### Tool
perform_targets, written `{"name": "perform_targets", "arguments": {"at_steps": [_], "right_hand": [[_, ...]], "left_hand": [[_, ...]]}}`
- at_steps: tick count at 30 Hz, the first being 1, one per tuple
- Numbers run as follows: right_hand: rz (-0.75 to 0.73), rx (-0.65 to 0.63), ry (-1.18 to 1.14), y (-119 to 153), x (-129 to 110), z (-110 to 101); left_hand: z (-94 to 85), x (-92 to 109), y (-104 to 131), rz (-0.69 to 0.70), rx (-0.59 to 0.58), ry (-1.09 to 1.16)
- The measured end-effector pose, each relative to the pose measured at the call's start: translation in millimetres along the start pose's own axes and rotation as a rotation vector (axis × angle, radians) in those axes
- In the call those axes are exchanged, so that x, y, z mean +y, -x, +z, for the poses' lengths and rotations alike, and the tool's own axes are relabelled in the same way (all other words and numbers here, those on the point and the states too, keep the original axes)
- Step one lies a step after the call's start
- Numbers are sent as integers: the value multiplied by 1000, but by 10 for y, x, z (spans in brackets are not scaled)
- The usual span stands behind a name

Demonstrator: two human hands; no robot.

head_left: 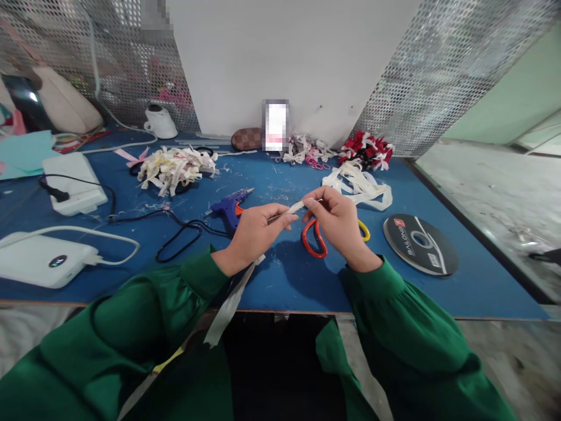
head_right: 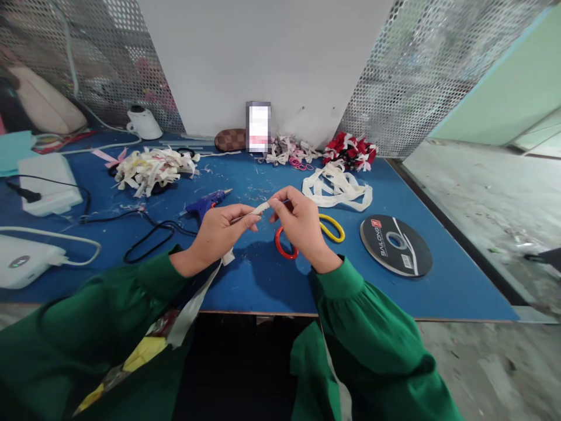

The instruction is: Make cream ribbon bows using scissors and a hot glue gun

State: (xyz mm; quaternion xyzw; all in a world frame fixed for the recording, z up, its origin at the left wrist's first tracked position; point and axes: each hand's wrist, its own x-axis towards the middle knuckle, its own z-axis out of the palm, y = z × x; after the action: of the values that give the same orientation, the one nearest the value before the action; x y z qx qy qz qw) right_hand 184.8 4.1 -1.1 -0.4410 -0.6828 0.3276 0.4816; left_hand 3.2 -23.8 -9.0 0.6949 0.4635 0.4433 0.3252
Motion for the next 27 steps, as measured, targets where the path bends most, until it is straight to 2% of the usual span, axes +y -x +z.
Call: {"name": "perform_targets", "arguments": {"at_steps": [3, 10, 14, 19, 23, 27], "right_hand": [[10, 20, -25, -1, -5, 3], [-3, 47, -34, -6, 2, -21], [-8, 60, -28, -18, 12, -42], [-26, 133, -14, -44, 19, -76], [-43, 134, 16, -42, 12, -83], [-54, 107, 34, -27, -1, -72]], "left_hand": [[-11, 9, 1, -24, 3, 16], [16, -50, -32, -154, -103, 367], [31, -56, -45, -180, -108, 424], [22, -50, -72, -249, -22, 310], [1, -110, -81, -218, 43, 108], [-7, -145, -60, -146, 37, -100]]}}
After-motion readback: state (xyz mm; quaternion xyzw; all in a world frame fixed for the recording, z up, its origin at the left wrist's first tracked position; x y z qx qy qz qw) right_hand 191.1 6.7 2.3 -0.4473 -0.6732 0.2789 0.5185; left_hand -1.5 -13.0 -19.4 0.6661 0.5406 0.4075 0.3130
